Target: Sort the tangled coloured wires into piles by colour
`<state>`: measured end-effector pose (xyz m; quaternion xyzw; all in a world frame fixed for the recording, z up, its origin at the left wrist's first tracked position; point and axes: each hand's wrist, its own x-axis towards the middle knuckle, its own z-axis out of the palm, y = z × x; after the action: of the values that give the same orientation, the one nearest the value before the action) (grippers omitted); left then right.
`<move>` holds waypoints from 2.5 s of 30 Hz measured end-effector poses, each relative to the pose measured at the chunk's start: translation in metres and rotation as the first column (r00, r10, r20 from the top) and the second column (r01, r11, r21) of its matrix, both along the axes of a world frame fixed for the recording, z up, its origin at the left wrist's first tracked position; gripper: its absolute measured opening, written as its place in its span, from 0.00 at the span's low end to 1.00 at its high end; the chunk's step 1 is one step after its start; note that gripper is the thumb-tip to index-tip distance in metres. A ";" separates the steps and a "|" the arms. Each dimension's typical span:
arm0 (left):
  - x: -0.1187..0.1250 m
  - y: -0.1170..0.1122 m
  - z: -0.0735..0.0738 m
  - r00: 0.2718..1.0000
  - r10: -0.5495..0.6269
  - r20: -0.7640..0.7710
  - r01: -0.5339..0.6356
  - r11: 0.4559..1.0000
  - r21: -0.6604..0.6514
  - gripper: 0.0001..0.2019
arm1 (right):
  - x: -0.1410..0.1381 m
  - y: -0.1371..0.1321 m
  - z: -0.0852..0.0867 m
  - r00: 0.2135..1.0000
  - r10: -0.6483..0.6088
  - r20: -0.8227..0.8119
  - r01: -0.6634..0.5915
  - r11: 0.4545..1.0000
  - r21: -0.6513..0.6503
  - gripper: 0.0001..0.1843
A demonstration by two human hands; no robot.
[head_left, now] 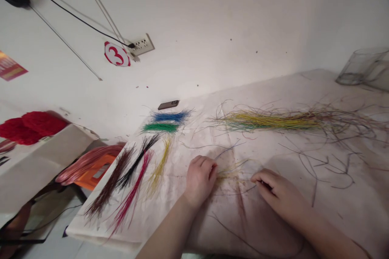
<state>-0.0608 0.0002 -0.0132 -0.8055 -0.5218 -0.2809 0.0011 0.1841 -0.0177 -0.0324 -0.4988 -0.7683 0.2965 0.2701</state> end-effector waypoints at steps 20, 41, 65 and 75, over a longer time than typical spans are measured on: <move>0.001 -0.002 0.006 0.987 -0.153 -0.053 0.146 0.984 -0.106 0.10 | -0.001 0.000 0.000 1.000 0.010 0.007 -0.010 1.000 0.004 0.12; -0.021 0.014 0.012 0.997 0.079 0.025 -0.078 0.997 -0.030 0.06 | -0.001 0.003 -0.002 1.000 0.006 0.026 -0.006 1.000 -0.014 0.11; 0.009 0.013 0.034 0.969 -0.135 -0.205 0.065 0.946 -0.317 0.16 | -0.003 0.004 -0.001 0.998 0.009 0.064 -0.006 0.999 -0.042 0.11; 0.039 0.006 0.030 0.902 -0.164 -0.399 -0.048 0.882 -0.469 0.19 | -0.001 0.005 -0.002 1.000 -0.026 -0.007 0.025 0.997 -0.070 0.11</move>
<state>-0.0215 0.0066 0.0165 -0.8389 -0.5359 0.0366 -0.0878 0.1831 -0.0126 -0.0340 -0.5166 -0.7501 0.3216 0.2591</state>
